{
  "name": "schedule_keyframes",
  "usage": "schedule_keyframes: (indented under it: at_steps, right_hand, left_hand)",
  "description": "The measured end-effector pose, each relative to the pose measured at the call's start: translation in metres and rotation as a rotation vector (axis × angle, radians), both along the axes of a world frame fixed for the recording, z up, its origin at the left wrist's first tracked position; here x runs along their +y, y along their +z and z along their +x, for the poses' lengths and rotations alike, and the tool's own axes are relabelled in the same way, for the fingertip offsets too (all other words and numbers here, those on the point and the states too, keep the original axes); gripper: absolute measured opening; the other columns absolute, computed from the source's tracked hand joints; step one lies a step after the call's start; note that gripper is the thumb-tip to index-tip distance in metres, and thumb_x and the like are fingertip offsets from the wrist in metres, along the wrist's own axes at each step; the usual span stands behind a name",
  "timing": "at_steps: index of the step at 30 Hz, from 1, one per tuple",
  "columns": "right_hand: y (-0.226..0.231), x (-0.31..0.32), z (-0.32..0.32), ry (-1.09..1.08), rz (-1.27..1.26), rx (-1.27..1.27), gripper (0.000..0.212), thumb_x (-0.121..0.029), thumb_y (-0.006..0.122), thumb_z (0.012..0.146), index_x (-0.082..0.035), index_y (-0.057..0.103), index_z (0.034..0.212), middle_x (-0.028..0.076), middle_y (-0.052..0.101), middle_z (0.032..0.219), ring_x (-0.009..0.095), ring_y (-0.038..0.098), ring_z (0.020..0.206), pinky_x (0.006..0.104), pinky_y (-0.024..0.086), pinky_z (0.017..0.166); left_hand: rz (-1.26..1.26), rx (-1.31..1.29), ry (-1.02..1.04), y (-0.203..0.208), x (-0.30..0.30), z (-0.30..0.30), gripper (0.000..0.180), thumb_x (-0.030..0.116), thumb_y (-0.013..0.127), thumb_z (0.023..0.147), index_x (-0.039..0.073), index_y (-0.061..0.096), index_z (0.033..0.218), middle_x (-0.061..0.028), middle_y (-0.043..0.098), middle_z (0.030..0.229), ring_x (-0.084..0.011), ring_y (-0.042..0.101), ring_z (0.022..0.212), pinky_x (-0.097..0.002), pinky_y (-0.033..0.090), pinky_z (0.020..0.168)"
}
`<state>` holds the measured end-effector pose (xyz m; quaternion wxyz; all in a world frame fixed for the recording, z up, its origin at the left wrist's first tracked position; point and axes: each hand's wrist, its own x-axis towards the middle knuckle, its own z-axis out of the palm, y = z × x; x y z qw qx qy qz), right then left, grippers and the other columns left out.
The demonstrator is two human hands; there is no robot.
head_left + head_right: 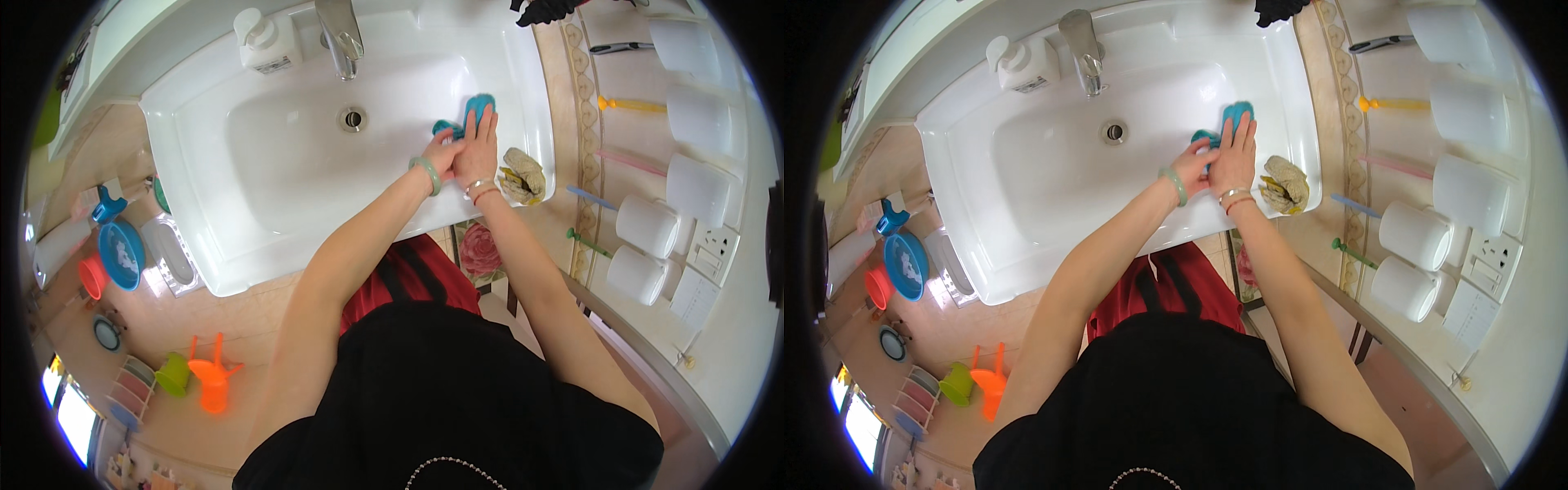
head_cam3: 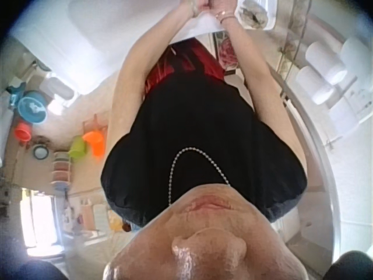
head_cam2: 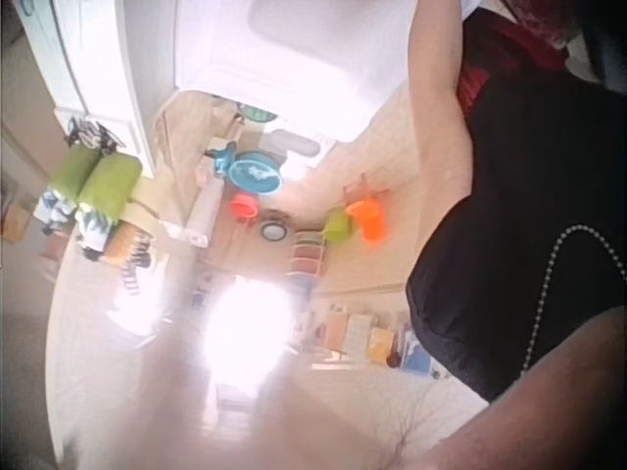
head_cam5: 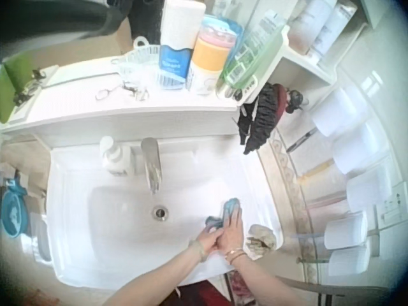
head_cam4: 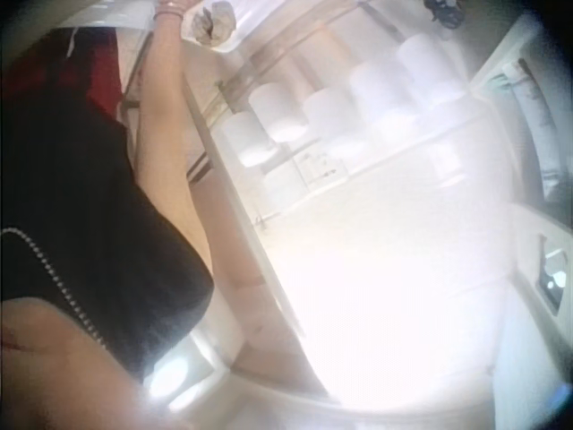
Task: The person washes a yellow cloth in a blue basin of water, then moves to a white bathroom sink. They turn on the faucet, wet a blue cloth, and wipe the sink basin and faucet. The person rinses the cloth under running water and continues wiping the sink surface.
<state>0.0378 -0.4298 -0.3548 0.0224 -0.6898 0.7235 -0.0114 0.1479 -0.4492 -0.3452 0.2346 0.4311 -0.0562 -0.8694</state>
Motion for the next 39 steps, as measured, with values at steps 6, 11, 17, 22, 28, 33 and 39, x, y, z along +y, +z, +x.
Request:
schedule_keyframes:
  at_steps: [6, 11, 17, 22, 28, 33, 39]
  right_hand:
    - [0.015, 0.07, 0.044, 0.051, 0.215, -0.14, 0.045, -0.021, 0.052, 0.084, 0.001, 0.056, 0.123, 0.019, 0.038, 0.144, 0.034, 0.026, 0.139, 0.0476, 0.02, 0.113]
    - [0.016, 0.089, 0.1, 0.135, 0.216, -0.203, 0.045, -0.024, 0.05, 0.085, 0.001, 0.055, 0.123, 0.017, 0.044, 0.138, 0.034, 0.03, 0.136, 0.0503, 0.018, 0.112]
    - [0.014, 0.106, 0.188, 0.266, 0.228, -0.388, 0.044, -0.022, 0.046, 0.088, 0.0, 0.052, 0.126, 0.015, 0.043, 0.137, 0.033, 0.029, 0.135, 0.0494, 0.021, 0.11]
    - [0.011, 0.118, 0.255, 0.484, 0.179, -0.605, 0.045, -0.018, 0.047, 0.087, 0.001, 0.05, 0.127, 0.016, 0.042, 0.139, 0.033, 0.029, 0.135, 0.0486, 0.023, 0.109]
    - [-0.008, 0.089, 0.268, 0.375, 0.4, -1.188, 0.041, 0.001, 0.056, 0.076, -0.011, 0.065, 0.114, 0.007, 0.062, 0.121, 0.025, 0.05, 0.122, 0.0342, 0.04, 0.1]
    - [0.018, 0.012, 0.239, -0.302, 0.305, -1.72, 0.034, 0.0, 0.052, 0.085, -0.004, 0.062, 0.117, 0.009, 0.061, 0.123, 0.02, 0.052, 0.117, 0.0299, 0.04, 0.099]
    - [0.023, -0.073, 0.208, -0.232, -0.254, -1.452, 0.04, -0.004, 0.055, 0.087, -0.002, 0.052, 0.127, 0.014, 0.047, 0.136, 0.027, 0.048, 0.121, 0.0347, 0.04, 0.099]
  left_hand:
    - [-0.657, -0.459, -0.654, -0.007, 0.041, 0.06, 0.051, 0.046, 0.053, 0.09, 0.003, 0.064, 0.115, -0.0101, 0.068, 0.101, -0.0169, 0.063, 0.09, -0.0288, 0.05, 0.076]
    - [-0.717, -0.563, -0.746, 0.022, 0.056, 0.132, 0.05, 0.044, 0.054, 0.09, 0.001, 0.064, 0.114, -0.0107, 0.068, 0.09, -0.017, 0.063, 0.073, -0.0291, 0.05, 0.067]
    - [-0.512, -0.762, -0.656, 0.044, 0.088, 0.215, 0.045, 0.041, 0.057, 0.089, 0.0, 0.059, 0.108, -0.0122, 0.066, 0.08, -0.0167, 0.061, 0.06, -0.0294, 0.049, 0.053]
    - [-0.534, -1.031, -0.733, 0.051, 0.117, 0.279, 0.045, 0.041, 0.053, 0.092, 0.0, 0.046, 0.11, -0.0151, 0.065, 0.081, -0.0193, 0.062, 0.059, -0.0305, 0.05, 0.05]
    - [-0.323, -0.902, -0.281, 0.054, 0.134, 0.3, 0.045, 0.036, 0.063, 0.089, 0.002, 0.047, 0.114, -0.0064, 0.06, 0.078, -0.015, 0.059, 0.074, -0.0301, 0.049, 0.069]
    - [-0.551, -0.797, 0.143, 0.031, 0.067, 0.248, 0.048, 0.027, 0.065, 0.089, 0.013, 0.047, 0.132, -0.0058, 0.045, 0.124, -0.0153, 0.056, 0.1, -0.0303, 0.051, 0.073]
    - [-0.689, -0.449, 0.186, 0.036, -0.041, 0.19, 0.049, 0.013, 0.056, 0.091, 0.013, 0.044, 0.138, -0.0068, 0.051, 0.125, -0.0163, 0.056, 0.102, -0.0301, 0.053, 0.078]
